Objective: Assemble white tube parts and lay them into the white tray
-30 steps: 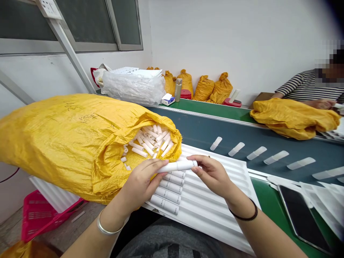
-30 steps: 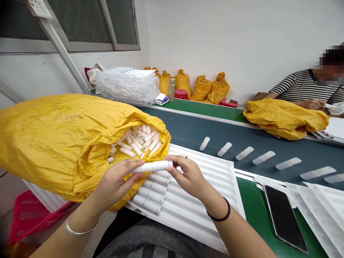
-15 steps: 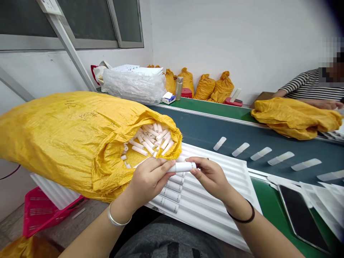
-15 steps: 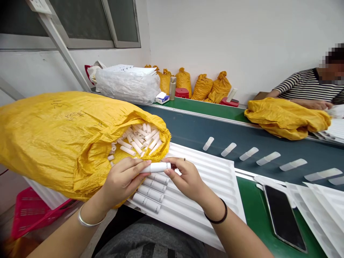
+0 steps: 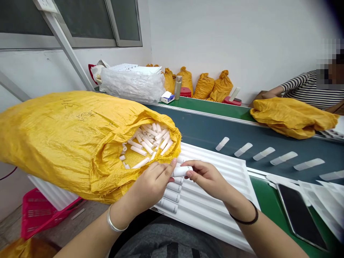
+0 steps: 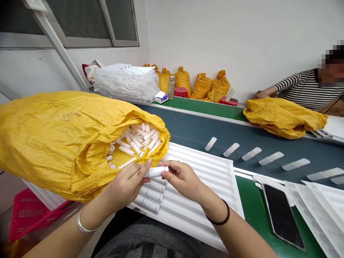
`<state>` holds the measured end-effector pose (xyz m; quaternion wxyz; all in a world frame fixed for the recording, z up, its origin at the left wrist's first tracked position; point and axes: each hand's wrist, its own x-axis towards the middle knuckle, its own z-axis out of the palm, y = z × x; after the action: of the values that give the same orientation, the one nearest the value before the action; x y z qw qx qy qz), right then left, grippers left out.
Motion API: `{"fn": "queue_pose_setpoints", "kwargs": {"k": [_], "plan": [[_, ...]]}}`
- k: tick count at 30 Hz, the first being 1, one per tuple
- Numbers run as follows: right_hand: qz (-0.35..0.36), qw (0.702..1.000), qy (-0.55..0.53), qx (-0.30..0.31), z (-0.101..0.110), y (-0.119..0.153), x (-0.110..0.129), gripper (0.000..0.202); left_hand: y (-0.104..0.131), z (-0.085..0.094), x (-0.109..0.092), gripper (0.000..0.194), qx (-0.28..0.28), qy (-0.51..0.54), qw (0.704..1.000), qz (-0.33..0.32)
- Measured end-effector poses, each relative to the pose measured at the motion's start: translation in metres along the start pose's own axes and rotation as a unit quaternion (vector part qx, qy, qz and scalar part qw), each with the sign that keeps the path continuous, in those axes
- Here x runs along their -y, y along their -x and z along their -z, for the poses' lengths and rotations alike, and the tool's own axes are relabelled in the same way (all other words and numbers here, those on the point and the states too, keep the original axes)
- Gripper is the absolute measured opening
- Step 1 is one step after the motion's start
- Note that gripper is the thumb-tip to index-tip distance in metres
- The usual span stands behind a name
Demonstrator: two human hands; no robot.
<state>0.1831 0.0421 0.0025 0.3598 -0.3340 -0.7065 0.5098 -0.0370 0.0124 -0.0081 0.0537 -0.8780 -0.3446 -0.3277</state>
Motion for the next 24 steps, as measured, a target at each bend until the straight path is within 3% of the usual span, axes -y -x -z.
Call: {"fn": "queue_pose_setpoints", "kwargs": {"k": [5, 7, 9, 12, 15, 17, 20, 24], "plan": [[-0.009, 0.996, 0.064, 0.058, -0.006, -0.002, -0.008, 0.028, 0.013, -0.006, 0.000, 0.069, 0.017, -0.001, 1.000, 0.017], [0.015, 0.981, 0.175, 0.082, -0.007, -0.010, -0.021, 0.025, 0.016, -0.008, 0.003, 0.067, 0.058, -0.006, 0.998, 0.038], [-0.002, 0.946, 0.319, 0.050, -0.002, -0.025, -0.038, 0.024, 0.018, -0.007, 0.012, 0.069, 0.092, -0.017, 0.993, 0.077], [-0.100, 0.887, 0.444, -0.084, 0.028, -0.055, -0.067, 0.027, 0.022, -0.002, 0.043, 0.062, 0.112, -0.082, 0.967, 0.213], [-0.201, 0.840, 0.473, -0.173, 0.075, -0.079, -0.093, 0.031, 0.031, 0.004, 0.083, 0.041, 0.208, -0.153, 0.894, 0.367], [-0.267, 0.816, 0.478, -0.183, 0.103, -0.088, -0.107, 0.029, 0.039, 0.003, 0.103, 0.029, 0.280, -0.148, 0.859, 0.403], [-0.336, 0.797, 0.479, -0.152, 0.129, -0.093, -0.118, 0.026, 0.049, -0.006, 0.116, 0.018, 0.329, -0.107, 0.848, 0.401], [-0.367, 0.779, 0.498, -0.107, 0.133, -0.090, -0.109, 0.034, 0.056, -0.015, 0.115, 0.017, 0.327, -0.072, 0.858, 0.390]]}}
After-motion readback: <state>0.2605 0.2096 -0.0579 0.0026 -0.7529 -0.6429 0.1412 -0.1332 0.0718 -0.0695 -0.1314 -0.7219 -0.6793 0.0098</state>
